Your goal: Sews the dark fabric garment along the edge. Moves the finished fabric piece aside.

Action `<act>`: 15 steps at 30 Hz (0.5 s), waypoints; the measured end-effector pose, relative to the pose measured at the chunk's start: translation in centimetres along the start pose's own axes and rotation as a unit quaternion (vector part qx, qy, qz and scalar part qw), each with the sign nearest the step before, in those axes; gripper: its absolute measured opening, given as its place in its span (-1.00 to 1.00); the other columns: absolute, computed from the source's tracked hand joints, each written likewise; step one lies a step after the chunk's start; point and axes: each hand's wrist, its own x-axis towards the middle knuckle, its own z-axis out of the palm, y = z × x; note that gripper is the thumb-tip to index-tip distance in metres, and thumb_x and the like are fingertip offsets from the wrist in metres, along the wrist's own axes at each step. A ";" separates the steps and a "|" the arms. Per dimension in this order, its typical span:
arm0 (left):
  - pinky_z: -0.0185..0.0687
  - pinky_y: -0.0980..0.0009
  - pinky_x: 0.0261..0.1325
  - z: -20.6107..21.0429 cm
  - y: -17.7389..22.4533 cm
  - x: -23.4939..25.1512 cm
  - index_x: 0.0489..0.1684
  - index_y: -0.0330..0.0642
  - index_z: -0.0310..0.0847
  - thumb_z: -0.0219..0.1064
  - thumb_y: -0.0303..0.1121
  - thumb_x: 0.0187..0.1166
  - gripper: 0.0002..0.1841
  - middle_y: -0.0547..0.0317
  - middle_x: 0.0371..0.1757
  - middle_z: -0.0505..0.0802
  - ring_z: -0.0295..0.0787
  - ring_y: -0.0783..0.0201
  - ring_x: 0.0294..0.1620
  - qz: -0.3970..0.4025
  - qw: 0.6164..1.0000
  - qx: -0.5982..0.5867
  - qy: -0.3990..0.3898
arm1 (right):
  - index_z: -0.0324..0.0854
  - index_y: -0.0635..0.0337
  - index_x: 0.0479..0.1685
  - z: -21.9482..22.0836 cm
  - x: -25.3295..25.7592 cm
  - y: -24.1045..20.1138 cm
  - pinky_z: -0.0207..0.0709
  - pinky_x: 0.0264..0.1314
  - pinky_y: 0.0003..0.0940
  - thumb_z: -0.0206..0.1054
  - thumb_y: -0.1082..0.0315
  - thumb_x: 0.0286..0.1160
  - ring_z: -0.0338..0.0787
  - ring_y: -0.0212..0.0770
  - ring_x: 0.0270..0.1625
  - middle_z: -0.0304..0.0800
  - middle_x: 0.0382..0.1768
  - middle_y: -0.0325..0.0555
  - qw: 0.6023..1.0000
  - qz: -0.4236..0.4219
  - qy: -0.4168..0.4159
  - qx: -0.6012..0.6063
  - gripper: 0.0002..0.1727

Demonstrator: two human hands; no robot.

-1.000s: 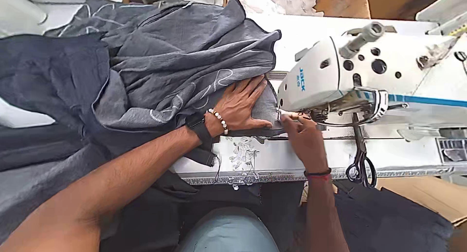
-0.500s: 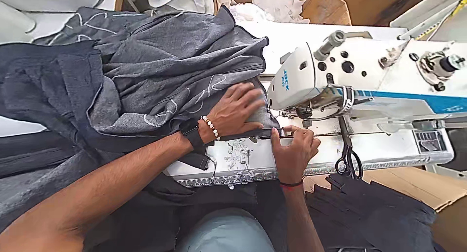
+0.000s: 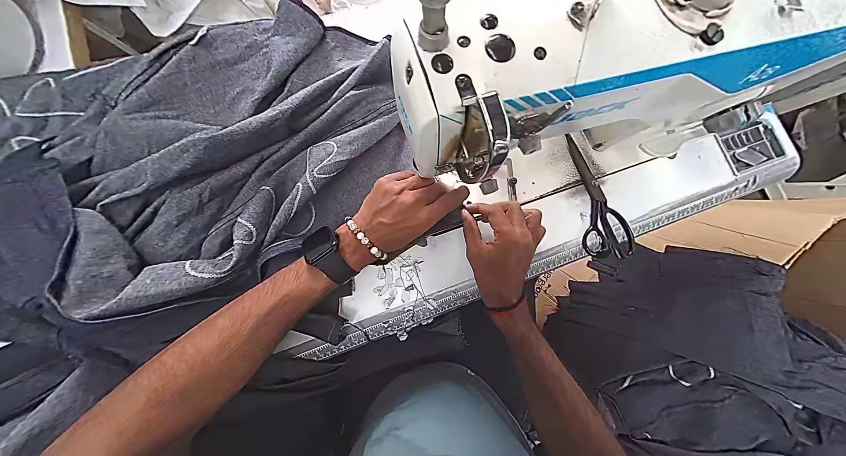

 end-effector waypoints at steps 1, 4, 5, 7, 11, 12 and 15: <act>0.65 0.20 -0.24 0.1 -0.1 0.0 0.13 -0.08 0.79 0.25 -0.43 0.67 -0.77 0.13 -0.18 0.91 0.85 0.12 -0.20 -0.001 1.000 0.002 0.000 | 0.92 -0.24 -0.15 0.0 -0.1 0.0 0.32 0.09 -0.04 0.48 0.02 0.48 0.62 -0.14 -0.01 0.78 -0.22 -0.34 1.000 -0.012 0.004 0.000 -0.83; 0.70 0.21 -0.07 -0.1 0.0 -0.1 0.15 -0.07 0.80 0.22 -0.44 0.69 -0.75 0.13 -0.05 0.92 0.87 0.12 -0.03 0.015 1.000 -0.002 -0.024 | 0.94 -0.26 -0.09 0.0 -0.7 -0.1 0.33 0.09 -0.04 0.44 0.09 0.49 0.63 -0.12 0.00 0.77 -0.23 -0.30 0.998 -0.052 0.003 -0.031 -0.83; 0.70 0.20 0.04 -0.3 0.0 -0.1 0.19 -0.06 0.81 0.22 -0.43 0.69 -0.73 0.13 0.04 0.92 0.86 0.11 0.07 0.022 0.999 -0.007 -0.040 | 0.94 -0.27 -0.07 -0.1 -1.0 -0.2 0.33 0.08 -0.05 0.42 0.11 0.49 0.62 -0.12 0.00 0.76 -0.22 -0.30 0.997 -0.062 0.000 -0.041 -0.81; 0.65 0.15 0.23 -0.4 -0.1 -0.5 0.26 -0.02 0.80 0.22 -0.40 0.68 -0.69 0.10 0.19 0.90 0.81 0.07 0.25 0.037 0.997 -0.009 -0.067 | 0.93 -0.27 0.02 -0.2 -1.6 -0.1 0.32 0.07 -0.07 0.38 0.14 0.48 0.62 -0.12 0.02 0.77 -0.19 -0.29 0.997 -0.070 -0.009 -0.039 -0.75; 0.44 0.09 0.49 -0.4 -0.3 -1.5 0.46 0.04 0.69 0.22 -0.32 0.69 -0.61 0.14 0.44 0.78 0.63 0.04 0.48 0.039 0.994 0.009 -0.098 | 0.92 -0.11 0.03 -0.8 -1.3 0.3 0.47 0.12 -0.10 0.38 0.19 0.52 0.67 -0.13 0.02 0.84 -0.15 -0.25 0.998 -0.012 0.005 0.054 -0.76; 0.40 0.08 0.51 -0.4 -0.2 -1.7 0.48 0.06 0.68 0.21 -0.32 0.69 -0.60 0.14 0.48 0.76 0.61 0.03 0.50 0.034 0.994 0.017 -0.101 | 0.92 -0.11 0.01 -0.9 -0.8 0.1 0.46 0.12 -0.11 0.37 0.15 0.57 0.67 -0.14 0.02 0.84 -0.15 -0.26 0.999 0.012 -0.004 0.053 -0.77; 0.40 0.07 0.44 -0.3 0.1 -2.1 0.43 0.08 0.71 0.22 -0.32 0.67 -0.62 0.17 0.47 0.75 0.61 0.01 0.44 0.022 0.996 0.025 -0.088 | 0.95 -0.22 -0.11 -0.8 0.3 -0.7 0.37 0.05 -0.05 0.41 -0.05 0.57 0.62 -0.12 -0.01 0.81 -0.20 -0.33 0.997 0.061 -0.044 0.022 -0.75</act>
